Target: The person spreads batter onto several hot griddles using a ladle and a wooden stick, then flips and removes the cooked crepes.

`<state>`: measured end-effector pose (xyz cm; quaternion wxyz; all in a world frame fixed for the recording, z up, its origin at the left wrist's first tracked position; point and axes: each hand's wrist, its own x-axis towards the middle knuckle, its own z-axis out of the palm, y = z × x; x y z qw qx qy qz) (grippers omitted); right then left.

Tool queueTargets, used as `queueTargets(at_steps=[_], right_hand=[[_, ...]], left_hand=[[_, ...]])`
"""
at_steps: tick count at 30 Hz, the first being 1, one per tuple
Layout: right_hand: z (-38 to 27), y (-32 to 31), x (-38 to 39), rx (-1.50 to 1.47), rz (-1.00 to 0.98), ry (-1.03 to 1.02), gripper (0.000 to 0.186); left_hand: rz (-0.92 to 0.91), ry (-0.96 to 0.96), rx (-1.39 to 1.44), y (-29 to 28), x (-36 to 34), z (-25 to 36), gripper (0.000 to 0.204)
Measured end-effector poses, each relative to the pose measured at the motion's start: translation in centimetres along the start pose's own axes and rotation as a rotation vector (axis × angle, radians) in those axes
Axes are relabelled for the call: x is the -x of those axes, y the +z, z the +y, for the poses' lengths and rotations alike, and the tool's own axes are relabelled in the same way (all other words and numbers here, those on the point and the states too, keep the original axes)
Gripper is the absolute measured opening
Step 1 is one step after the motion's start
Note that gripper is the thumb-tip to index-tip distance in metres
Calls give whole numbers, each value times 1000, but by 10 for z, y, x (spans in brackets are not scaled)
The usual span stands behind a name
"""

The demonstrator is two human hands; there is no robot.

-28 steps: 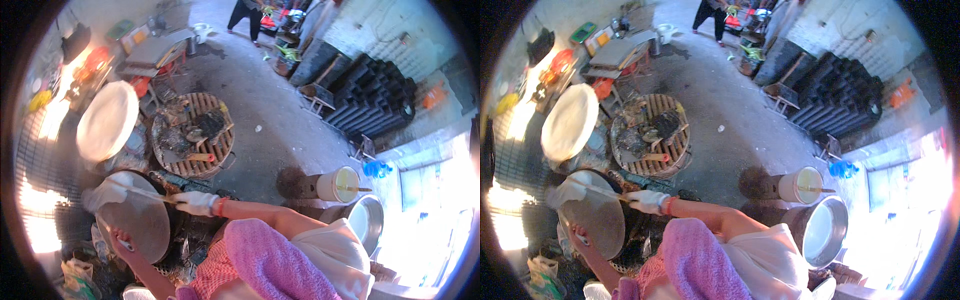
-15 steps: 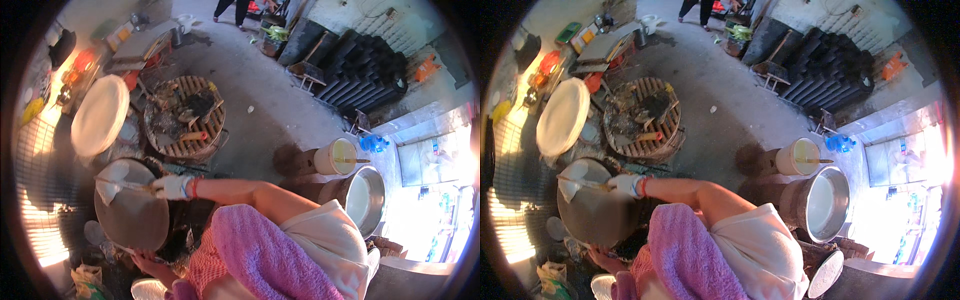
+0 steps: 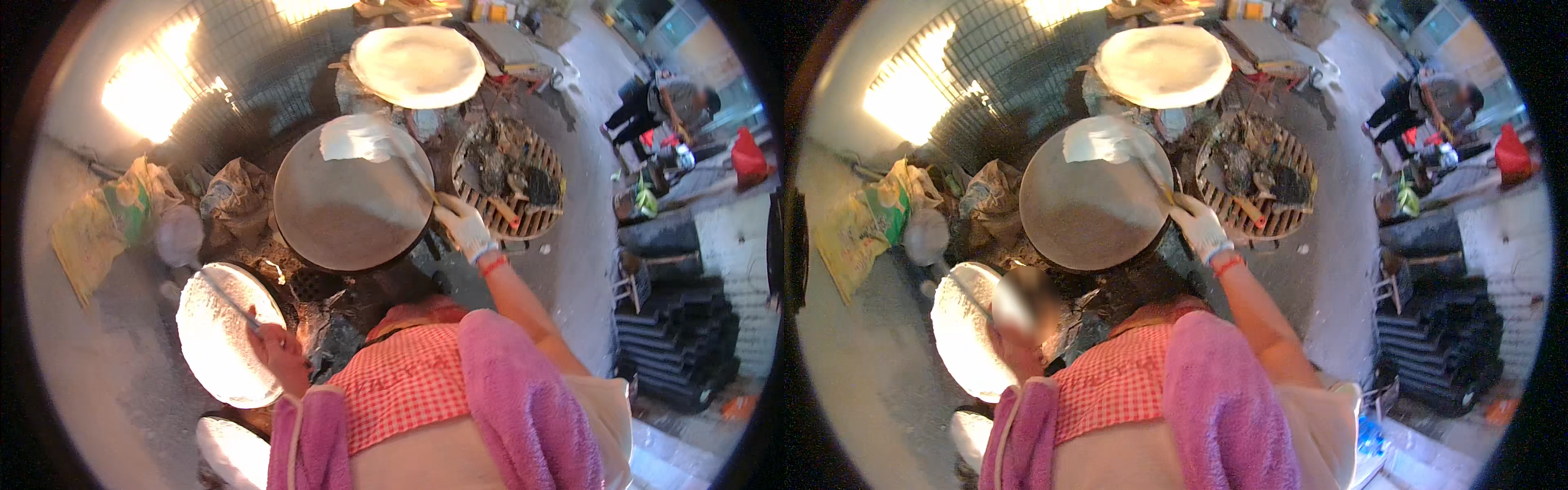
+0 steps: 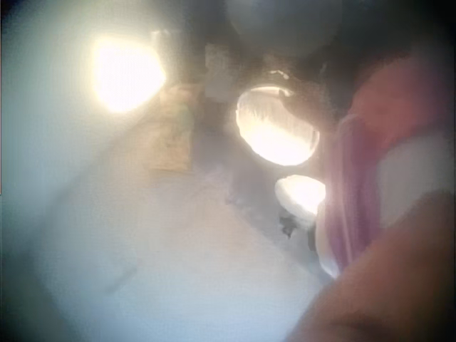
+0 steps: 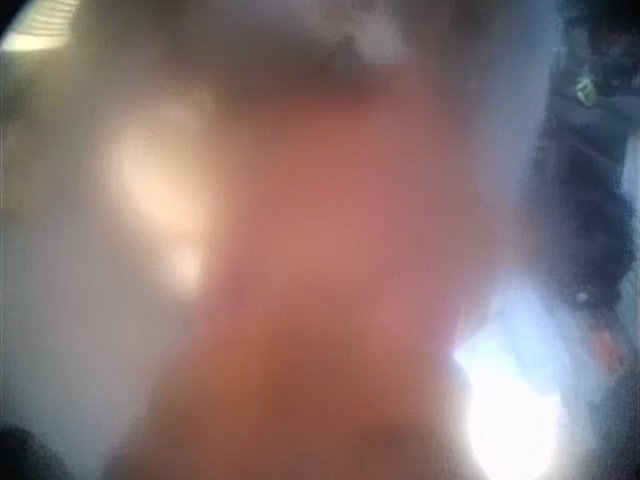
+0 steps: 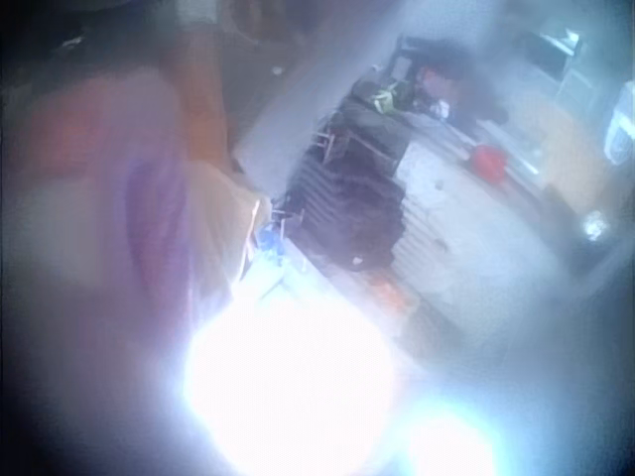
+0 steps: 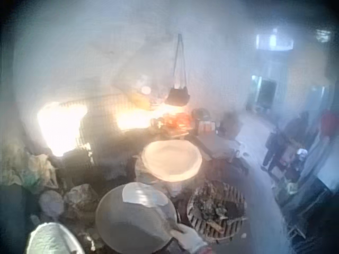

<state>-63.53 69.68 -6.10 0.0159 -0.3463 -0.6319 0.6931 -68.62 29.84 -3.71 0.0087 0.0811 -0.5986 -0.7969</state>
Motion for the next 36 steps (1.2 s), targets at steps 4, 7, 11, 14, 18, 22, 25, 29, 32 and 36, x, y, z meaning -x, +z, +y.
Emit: queueTargets(at_steps=[4, 7, 11, 14, 18, 22, 25, 29, 32, 36], right_hand=[[4, 51, -7, 57, -69, -70, 47], [-7, 51, -11, 162, -192, -59, 45], [11, -18, -21, -148, -77, -50, 45], [-15, 34, -22, -13, -218, 2, 46], [-31, 34, -28, 109, -391, 0, 48], [-37, -37, -57, 61, -261, -37, 50], [-31, -10, -81, 130, -450, -23, 48], [-34, -3, -62, 210, -657, -24, 49], [-50, -69, -78, 164, -404, -18, 45], [-49, -24, -119, 226, -517, -122, 48]], left_hand=[[79, -166, -89, -21, 4, -20, 37], [88, -126, -73, -8, 15, -10, 37], [126, 56, -36, -10, 41, -3, 39], [237, -8, -28, -4, 42, -20, 37], [278, 9, -11, 39, 63, -1, 36], [308, 113, 4, 58, 82, 3, 36], [324, 34, -15, 75, 90, -4, 39], [494, 122, -44, 96, 112, 16, 39], [548, 198, -83, 100, 123, 16, 39], [580, 175, -101, 108, 140, 11, 40]])
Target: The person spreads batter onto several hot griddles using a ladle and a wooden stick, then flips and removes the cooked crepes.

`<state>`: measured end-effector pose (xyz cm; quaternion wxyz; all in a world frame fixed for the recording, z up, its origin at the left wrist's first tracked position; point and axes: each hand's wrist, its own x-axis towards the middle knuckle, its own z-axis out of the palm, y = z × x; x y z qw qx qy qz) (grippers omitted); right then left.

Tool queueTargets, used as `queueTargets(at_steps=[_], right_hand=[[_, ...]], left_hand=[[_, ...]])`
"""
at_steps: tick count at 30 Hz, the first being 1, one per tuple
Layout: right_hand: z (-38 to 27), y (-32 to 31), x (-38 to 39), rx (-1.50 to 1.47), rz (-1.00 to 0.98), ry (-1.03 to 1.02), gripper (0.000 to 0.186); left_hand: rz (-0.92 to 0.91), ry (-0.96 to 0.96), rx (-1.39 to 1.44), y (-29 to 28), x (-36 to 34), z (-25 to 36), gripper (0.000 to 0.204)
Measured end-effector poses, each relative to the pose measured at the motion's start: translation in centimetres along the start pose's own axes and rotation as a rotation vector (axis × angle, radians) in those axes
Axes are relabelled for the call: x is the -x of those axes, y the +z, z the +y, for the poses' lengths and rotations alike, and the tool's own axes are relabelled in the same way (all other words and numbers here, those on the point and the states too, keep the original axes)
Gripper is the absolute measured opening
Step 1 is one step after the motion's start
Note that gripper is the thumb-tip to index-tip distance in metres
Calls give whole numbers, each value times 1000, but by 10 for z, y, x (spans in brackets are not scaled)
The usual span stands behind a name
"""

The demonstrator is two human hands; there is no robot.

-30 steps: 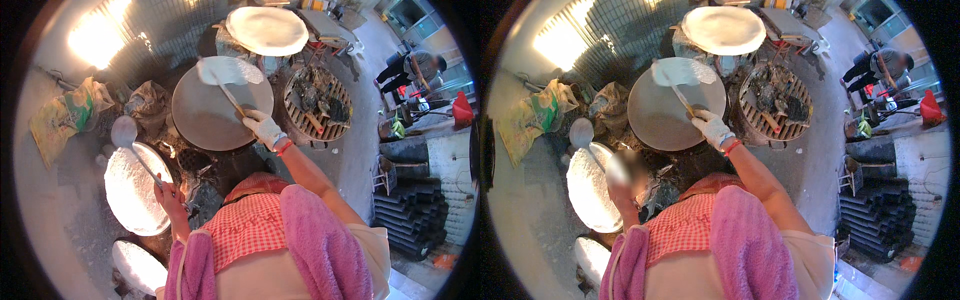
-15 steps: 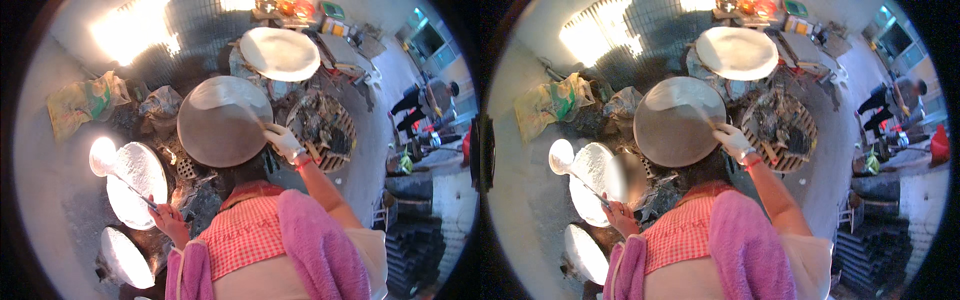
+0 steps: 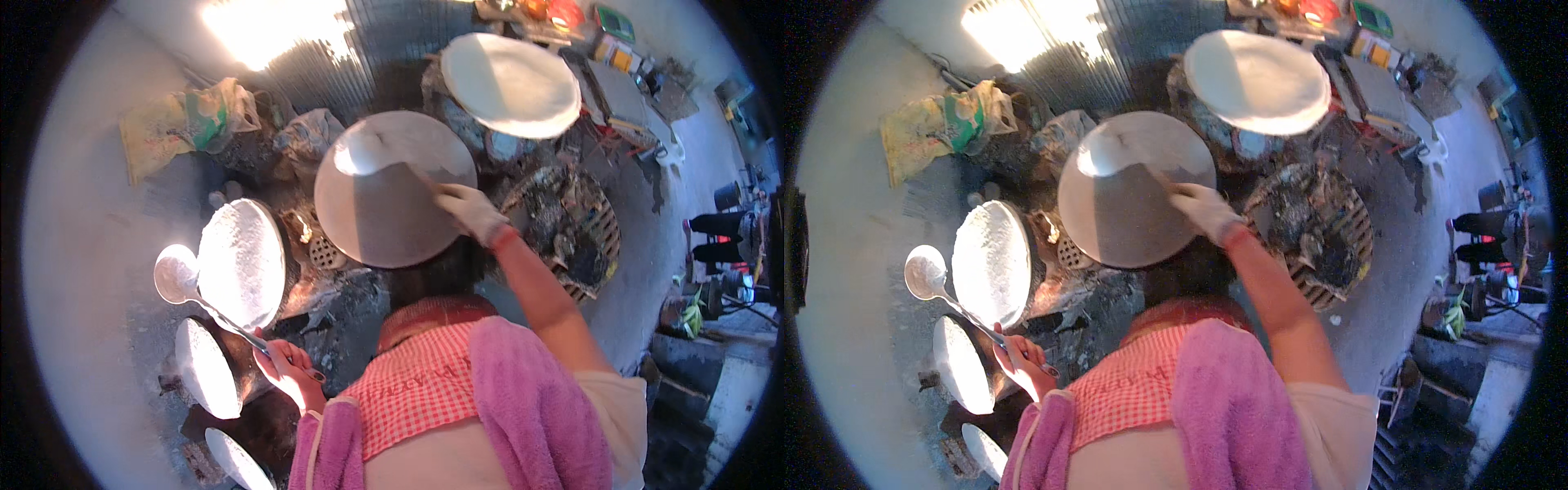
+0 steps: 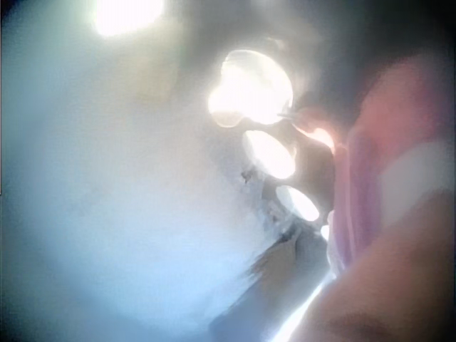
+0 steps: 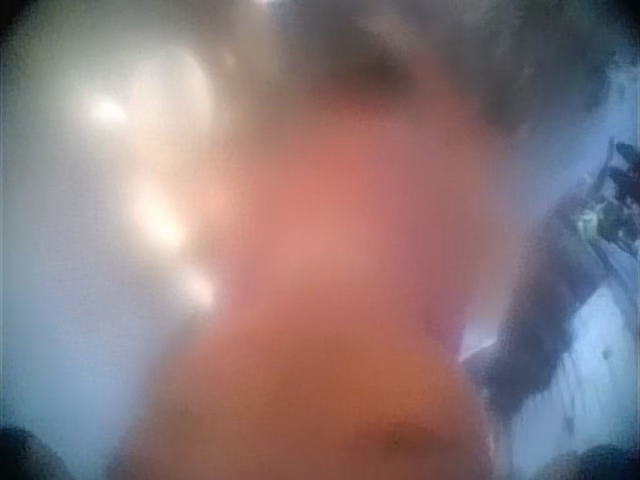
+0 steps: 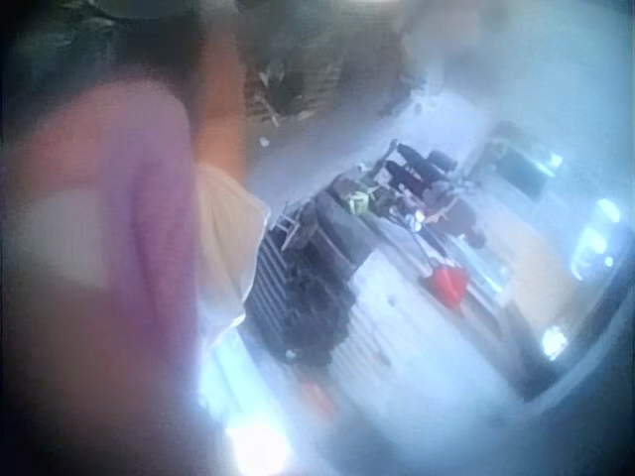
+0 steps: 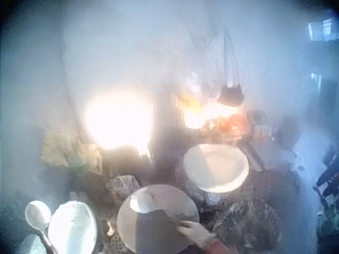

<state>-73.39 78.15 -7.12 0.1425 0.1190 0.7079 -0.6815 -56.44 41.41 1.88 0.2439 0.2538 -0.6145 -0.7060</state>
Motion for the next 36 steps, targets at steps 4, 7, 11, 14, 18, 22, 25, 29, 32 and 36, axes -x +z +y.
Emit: queueTargets(at_steps=[4, 7, 11, 14, 18, 22, 25, 29, 32, 36], right_hand=[[-21, 50, 14, 70, -271, 140, 50], [-9, -13, 26, 51, -238, 124, 48], [-15, -39, -34, 140, -126, -5, 51], [-47, 13, -38, 464, -339, 64, 50], [-28, -16, -43, 845, -412, -326, 43], [-43, -63, -81, 617, -81, -222, 36], [-36, -33, -91, 635, -215, -307, 38], [-52, -19, -48, 664, -326, -106, 41], [-42, -50, -46, 406, -150, 37, 42], [-8, -38, -72, 573, -149, -371, 37]], left_hand=[[21, 1, 27, -5, 8, 8, 41], [35, 31, 43, -2, 0, 19, 42], [51, 61, 26, 7, -2, 14, 40], [47, 29, 41, 2, -9, 13, 40], [91, 31, 47, -9, -20, 22, 40], [52, -16, 33, -12, -35, 16, 39], [-16, -81, 20, 0, -54, 4, 38], [-28, -125, 16, -7, -74, -2, 39], [-73, -202, -2, -5, -84, -7, 39], [-251, -346, -227, 14, -99, -28, 44]])
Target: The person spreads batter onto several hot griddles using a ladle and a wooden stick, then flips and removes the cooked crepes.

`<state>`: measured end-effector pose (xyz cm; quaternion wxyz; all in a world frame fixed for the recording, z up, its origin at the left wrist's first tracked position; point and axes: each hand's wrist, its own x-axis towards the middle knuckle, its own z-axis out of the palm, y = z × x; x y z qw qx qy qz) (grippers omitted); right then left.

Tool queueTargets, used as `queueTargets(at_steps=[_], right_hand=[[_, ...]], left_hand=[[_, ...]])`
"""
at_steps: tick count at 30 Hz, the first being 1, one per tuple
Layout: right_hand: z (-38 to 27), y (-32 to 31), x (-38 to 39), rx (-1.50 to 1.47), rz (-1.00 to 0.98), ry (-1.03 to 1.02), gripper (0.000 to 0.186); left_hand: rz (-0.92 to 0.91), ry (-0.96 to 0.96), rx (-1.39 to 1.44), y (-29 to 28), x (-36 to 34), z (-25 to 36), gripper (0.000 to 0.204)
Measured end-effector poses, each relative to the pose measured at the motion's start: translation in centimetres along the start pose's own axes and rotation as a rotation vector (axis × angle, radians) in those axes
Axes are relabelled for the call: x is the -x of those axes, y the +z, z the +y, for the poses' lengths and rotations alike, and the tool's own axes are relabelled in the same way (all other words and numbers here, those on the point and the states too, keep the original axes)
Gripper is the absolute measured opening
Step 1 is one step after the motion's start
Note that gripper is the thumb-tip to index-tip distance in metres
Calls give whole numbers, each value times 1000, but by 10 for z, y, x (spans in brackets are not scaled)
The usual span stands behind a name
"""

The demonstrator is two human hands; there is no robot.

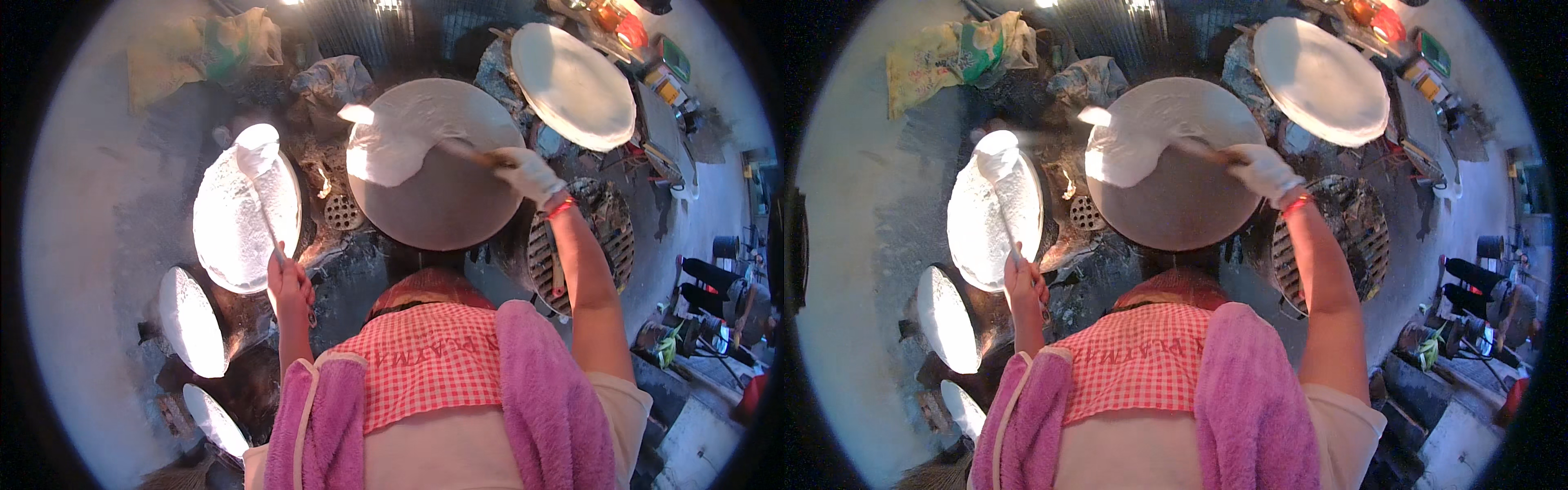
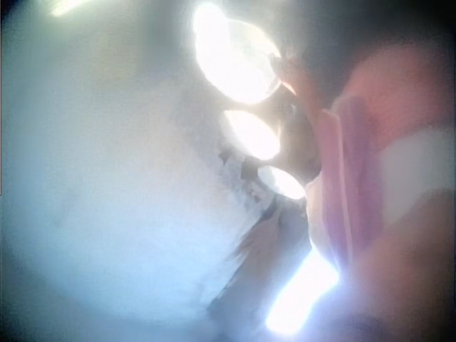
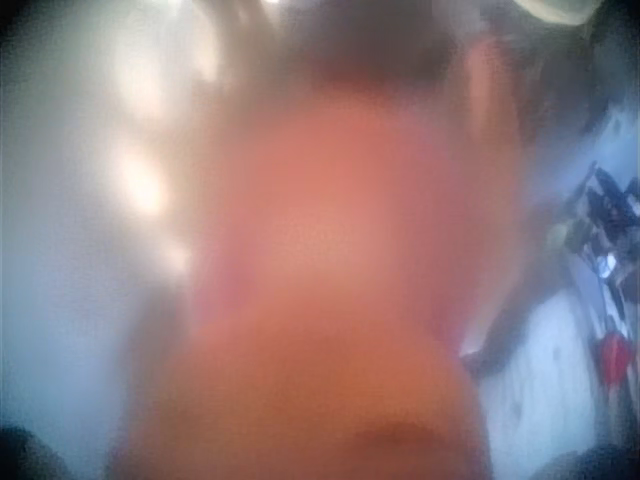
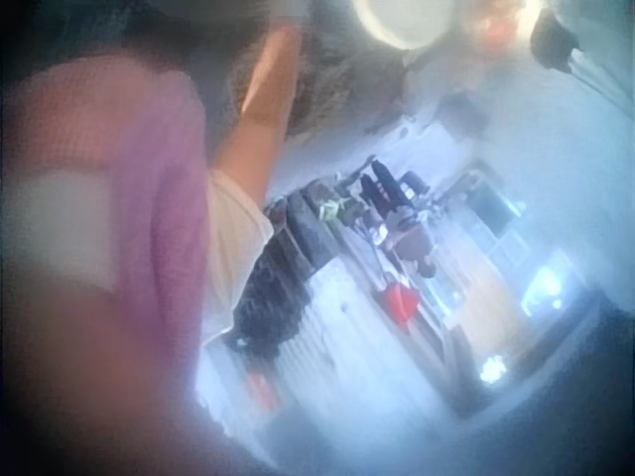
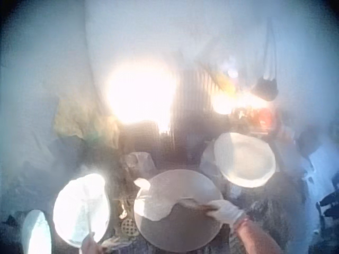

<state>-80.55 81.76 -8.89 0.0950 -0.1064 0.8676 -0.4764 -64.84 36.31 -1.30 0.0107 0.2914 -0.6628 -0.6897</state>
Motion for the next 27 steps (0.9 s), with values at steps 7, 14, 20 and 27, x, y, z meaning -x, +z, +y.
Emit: queueTargets(at_steps=[7, 14, 20, 27], right_hand=[[6, -22, 84, -551, -86, 293, 35], [-26, 39, 49, -222, -221, 241, 38], [-25, 56, 171, -337, -19, 296, 40], [49, 230, 287, -193, 288, 670, 45]], left_hand=[[-75, 498, -628, -17, 15, -44, 50], [-72, 466, -772, 9, 55, -44, 57], [-258, 432, -783, -25, 95, -57, 60], [-624, 773, -675, -23, 41, -78, 56]])
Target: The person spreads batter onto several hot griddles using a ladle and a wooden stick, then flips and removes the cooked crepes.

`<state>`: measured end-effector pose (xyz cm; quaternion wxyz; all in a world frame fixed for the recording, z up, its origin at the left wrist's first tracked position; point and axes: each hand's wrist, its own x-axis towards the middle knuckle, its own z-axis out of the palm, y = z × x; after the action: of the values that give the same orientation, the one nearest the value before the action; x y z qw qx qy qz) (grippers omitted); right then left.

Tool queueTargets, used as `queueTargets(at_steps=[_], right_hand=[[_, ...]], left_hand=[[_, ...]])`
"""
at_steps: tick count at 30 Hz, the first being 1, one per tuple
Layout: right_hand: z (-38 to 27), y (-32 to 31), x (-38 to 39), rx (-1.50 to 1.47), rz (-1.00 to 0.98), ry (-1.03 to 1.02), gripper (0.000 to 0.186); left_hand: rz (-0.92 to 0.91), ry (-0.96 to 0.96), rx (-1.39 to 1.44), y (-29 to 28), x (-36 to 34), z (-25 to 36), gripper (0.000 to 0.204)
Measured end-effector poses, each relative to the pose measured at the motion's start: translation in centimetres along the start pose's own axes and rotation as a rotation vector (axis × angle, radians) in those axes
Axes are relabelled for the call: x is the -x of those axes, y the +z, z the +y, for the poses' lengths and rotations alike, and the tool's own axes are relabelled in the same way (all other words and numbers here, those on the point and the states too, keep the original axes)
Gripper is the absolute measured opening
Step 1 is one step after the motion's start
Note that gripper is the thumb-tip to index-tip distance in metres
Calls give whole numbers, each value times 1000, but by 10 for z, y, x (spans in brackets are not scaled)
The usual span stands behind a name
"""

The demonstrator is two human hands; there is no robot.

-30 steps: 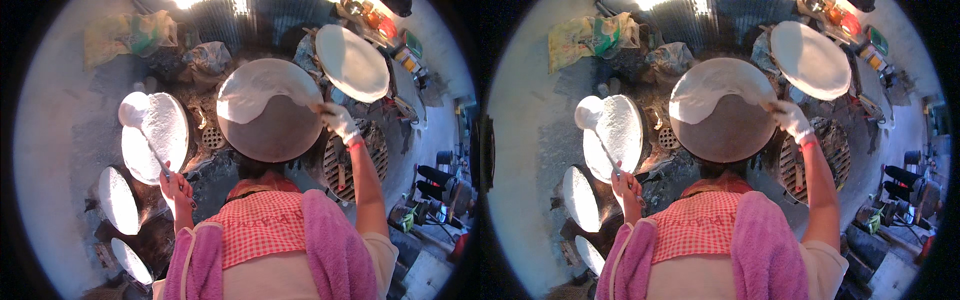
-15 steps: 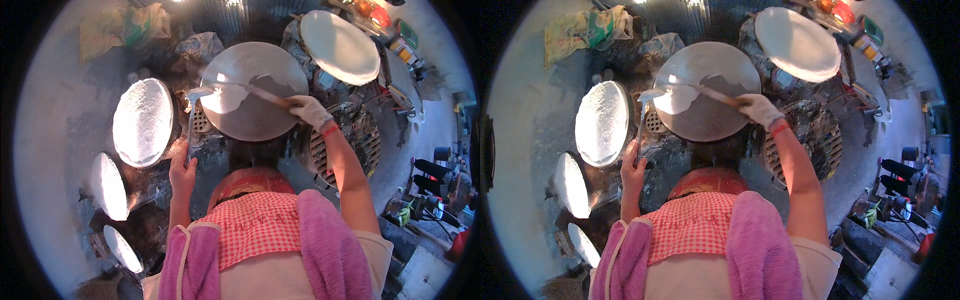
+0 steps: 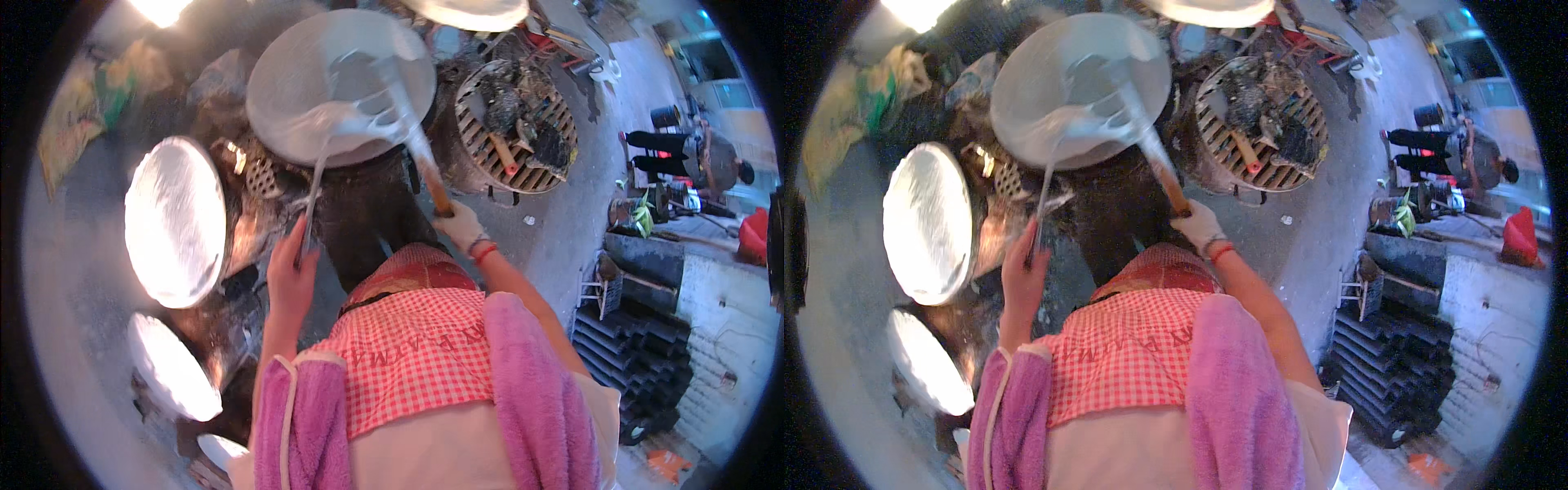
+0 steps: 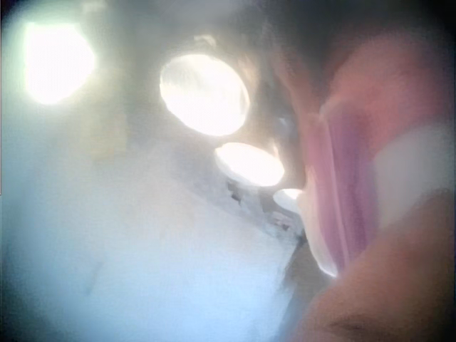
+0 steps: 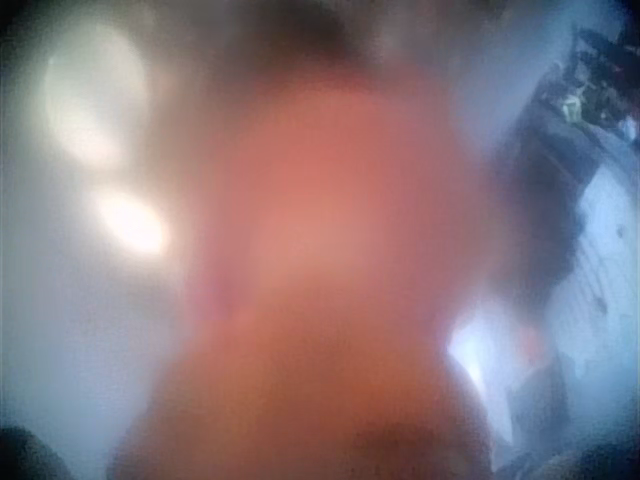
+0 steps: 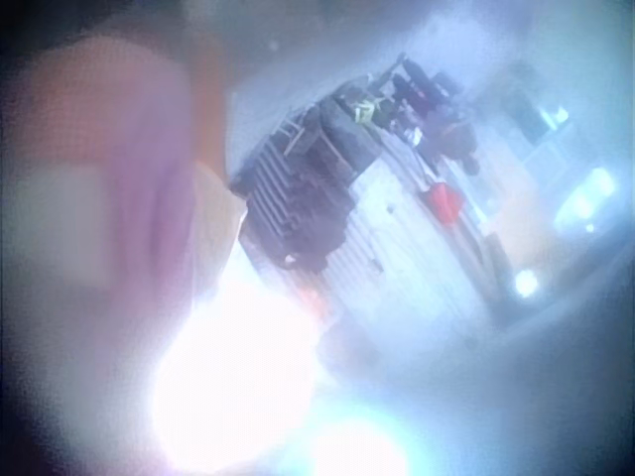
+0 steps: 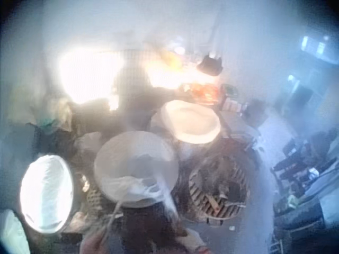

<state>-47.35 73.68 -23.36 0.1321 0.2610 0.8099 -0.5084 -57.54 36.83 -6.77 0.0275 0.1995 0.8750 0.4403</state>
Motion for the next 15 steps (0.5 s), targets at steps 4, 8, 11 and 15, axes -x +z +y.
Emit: queueTargets(at_steps=[4, 8, 11, 15], right_hand=[[-169, 82, 19, -750, 37, 81, 19], [-257, 161, -20, -802, -263, -45, 23], [-295, 206, -31, -939, -343, 142, 27], [-266, 214, 6, -1038, -277, 191, 27]], left_hand=[[82, -487, 794, -35, 1, 11, 49], [318, -340, 1075, -81, 36, 17, 44], [446, -405, 1186, -111, 67, -10, 40], [631, -533, 1130, -143, 133, -33, 40]])
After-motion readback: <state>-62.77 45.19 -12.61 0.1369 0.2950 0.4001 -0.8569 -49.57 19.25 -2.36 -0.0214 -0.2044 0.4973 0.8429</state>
